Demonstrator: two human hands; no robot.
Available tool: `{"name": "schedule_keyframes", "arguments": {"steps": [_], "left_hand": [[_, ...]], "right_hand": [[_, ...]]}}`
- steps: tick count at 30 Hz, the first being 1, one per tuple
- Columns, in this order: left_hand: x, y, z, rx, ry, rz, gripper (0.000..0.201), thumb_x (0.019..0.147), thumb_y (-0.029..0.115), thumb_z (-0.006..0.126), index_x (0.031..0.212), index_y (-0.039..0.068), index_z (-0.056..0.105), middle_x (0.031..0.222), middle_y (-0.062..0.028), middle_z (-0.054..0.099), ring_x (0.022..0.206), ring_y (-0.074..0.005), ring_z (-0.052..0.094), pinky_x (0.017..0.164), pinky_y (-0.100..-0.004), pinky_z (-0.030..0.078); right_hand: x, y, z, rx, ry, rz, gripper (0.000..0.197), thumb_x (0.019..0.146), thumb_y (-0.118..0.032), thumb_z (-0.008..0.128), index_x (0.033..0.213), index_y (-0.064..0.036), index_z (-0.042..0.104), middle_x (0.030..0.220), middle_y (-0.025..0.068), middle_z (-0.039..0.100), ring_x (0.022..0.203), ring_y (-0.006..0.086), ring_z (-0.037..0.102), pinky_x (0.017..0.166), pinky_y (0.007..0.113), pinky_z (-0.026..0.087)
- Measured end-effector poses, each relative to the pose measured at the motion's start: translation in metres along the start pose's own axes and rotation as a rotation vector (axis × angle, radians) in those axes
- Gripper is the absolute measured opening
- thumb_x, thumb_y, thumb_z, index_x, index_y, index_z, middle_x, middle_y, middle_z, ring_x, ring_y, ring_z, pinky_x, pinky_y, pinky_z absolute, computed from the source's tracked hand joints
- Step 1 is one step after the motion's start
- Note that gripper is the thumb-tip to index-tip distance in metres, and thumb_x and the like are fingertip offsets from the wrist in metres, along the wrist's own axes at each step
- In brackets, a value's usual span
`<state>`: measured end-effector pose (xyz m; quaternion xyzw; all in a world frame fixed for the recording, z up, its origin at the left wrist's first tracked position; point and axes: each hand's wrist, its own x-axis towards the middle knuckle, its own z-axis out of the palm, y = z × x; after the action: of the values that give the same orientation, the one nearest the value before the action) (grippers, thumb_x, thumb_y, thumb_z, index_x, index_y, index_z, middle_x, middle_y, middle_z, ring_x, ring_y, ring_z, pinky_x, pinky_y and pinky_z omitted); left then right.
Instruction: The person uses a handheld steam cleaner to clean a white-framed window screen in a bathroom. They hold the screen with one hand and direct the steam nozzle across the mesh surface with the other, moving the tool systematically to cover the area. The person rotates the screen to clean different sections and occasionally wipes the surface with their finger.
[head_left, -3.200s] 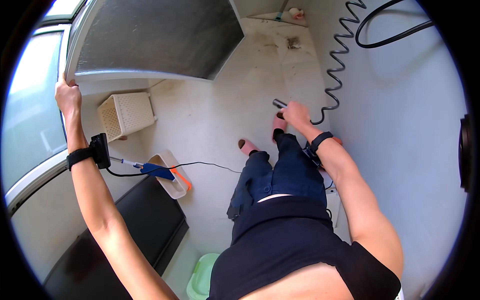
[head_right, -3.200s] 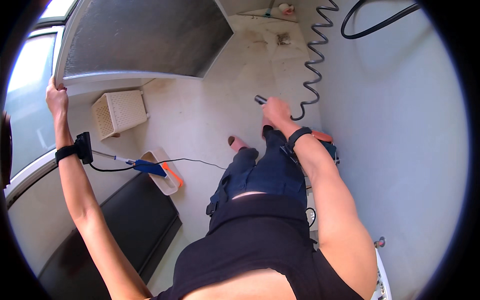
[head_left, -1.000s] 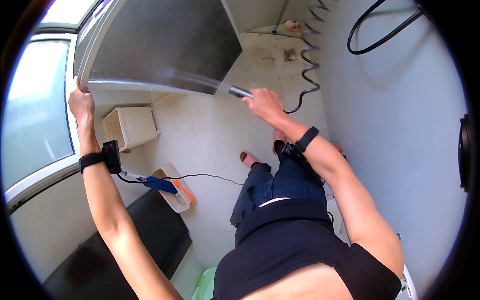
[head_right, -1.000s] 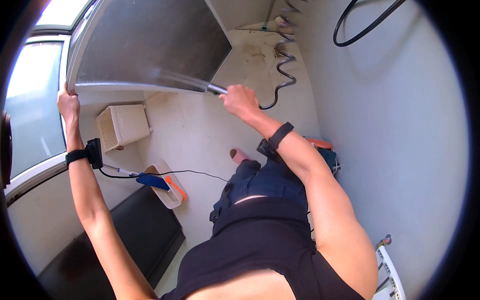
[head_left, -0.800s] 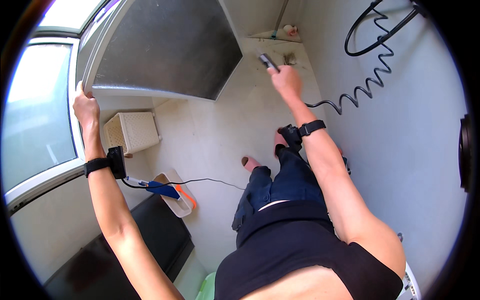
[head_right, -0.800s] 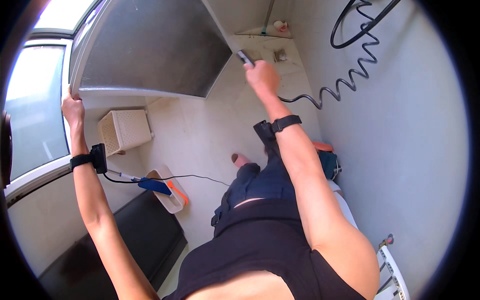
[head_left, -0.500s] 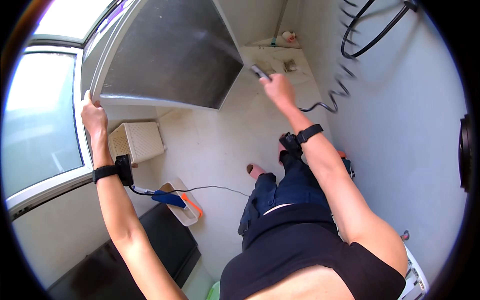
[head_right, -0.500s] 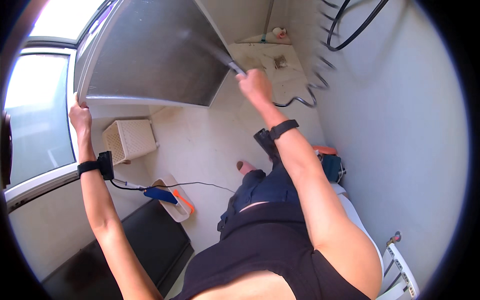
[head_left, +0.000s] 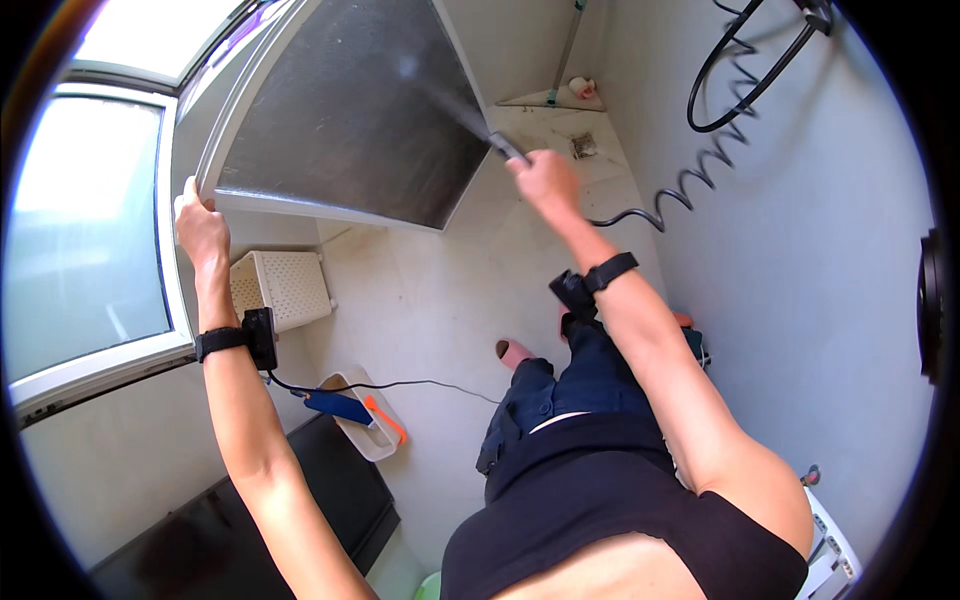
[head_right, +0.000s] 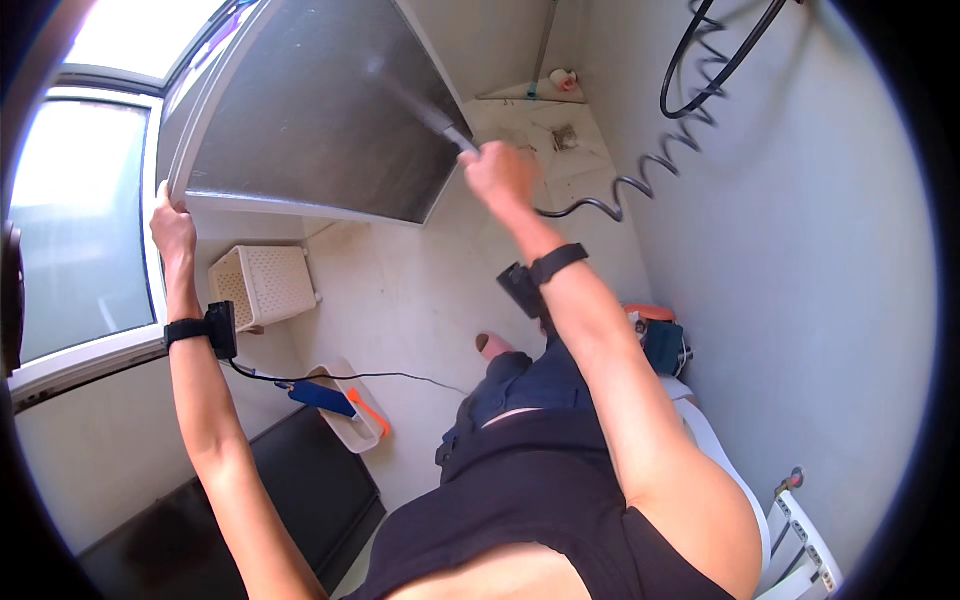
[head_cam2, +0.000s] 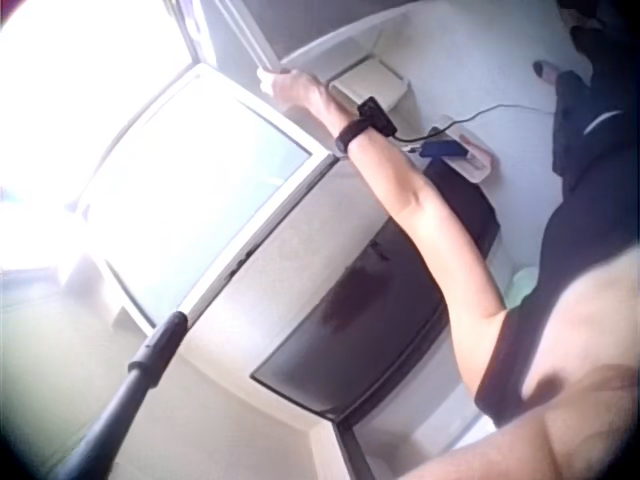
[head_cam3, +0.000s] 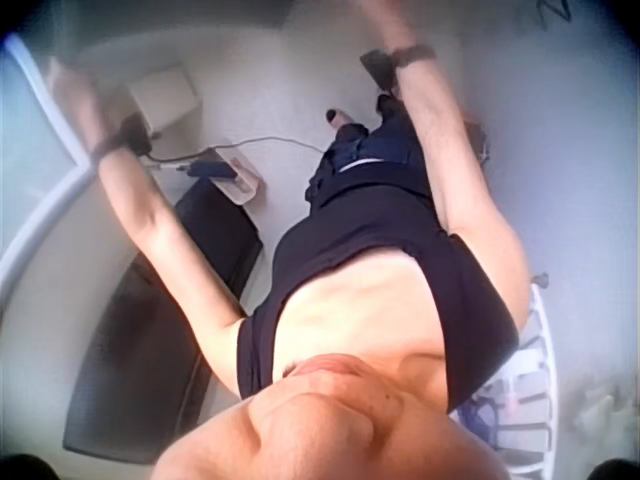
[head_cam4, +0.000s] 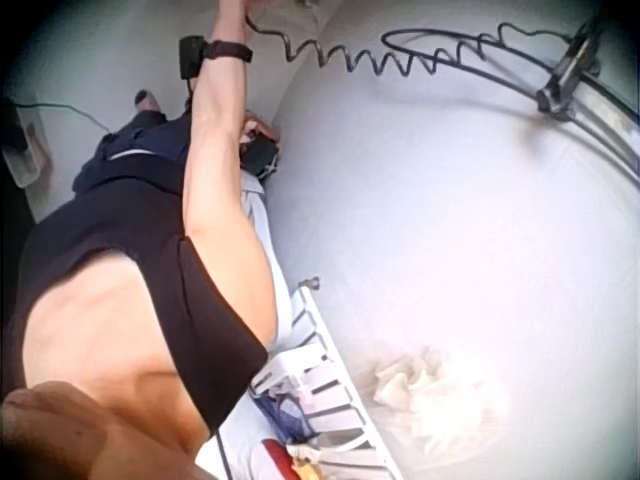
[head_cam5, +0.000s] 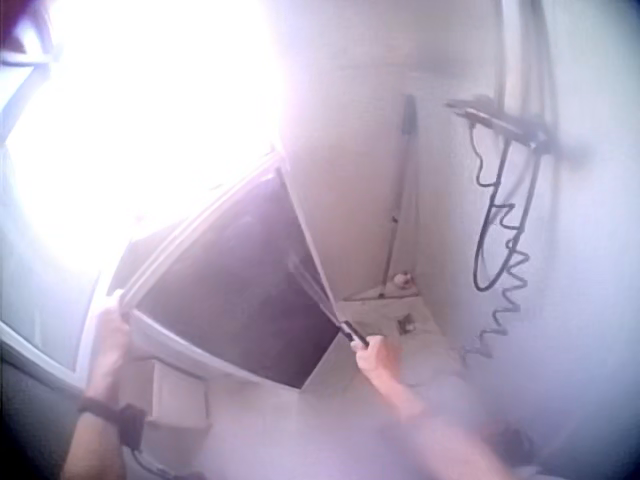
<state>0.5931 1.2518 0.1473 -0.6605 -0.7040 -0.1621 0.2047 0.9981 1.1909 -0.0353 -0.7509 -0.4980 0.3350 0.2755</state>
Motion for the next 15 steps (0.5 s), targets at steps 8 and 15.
{"name": "schedule_keyframes", "arguments": {"steps": [8, 15], "left_hand": [[-0.005, -0.01, -0.008, 0.041, 0.005, 0.006, 0.04, 0.083, -0.005, 0.047, 0.121, 0.001, 0.053, 0.1, -0.0204, 0.06, 0.09, -0.0336, 0.061, 0.081, -0.0395, 0.049], [-0.006, -0.003, -0.009, 0.028, 0.007, -0.017, 0.039, 0.083, -0.004, 0.046, 0.121, 0.001, 0.052, 0.099, -0.0209, 0.06, 0.089, -0.0336, 0.062, 0.08, -0.0395, 0.05]], "right_hand": [[-0.014, -0.042, 0.034, 0.085, -0.049, -0.122, 0.028, 0.078, -0.028, 0.063, 0.078, 0.0001, 0.065, 0.081, 0.0231, 0.063, 0.077, 0.0386, 0.061, 0.07, 0.047, 0.048], [-0.053, -0.075, 0.043, -0.002, -0.109, -0.32, 0.03, 0.079, -0.031, 0.061, 0.077, -0.0011, 0.065, 0.081, 0.0216, 0.064, 0.08, 0.0395, 0.061, 0.074, 0.045, 0.049]]}}
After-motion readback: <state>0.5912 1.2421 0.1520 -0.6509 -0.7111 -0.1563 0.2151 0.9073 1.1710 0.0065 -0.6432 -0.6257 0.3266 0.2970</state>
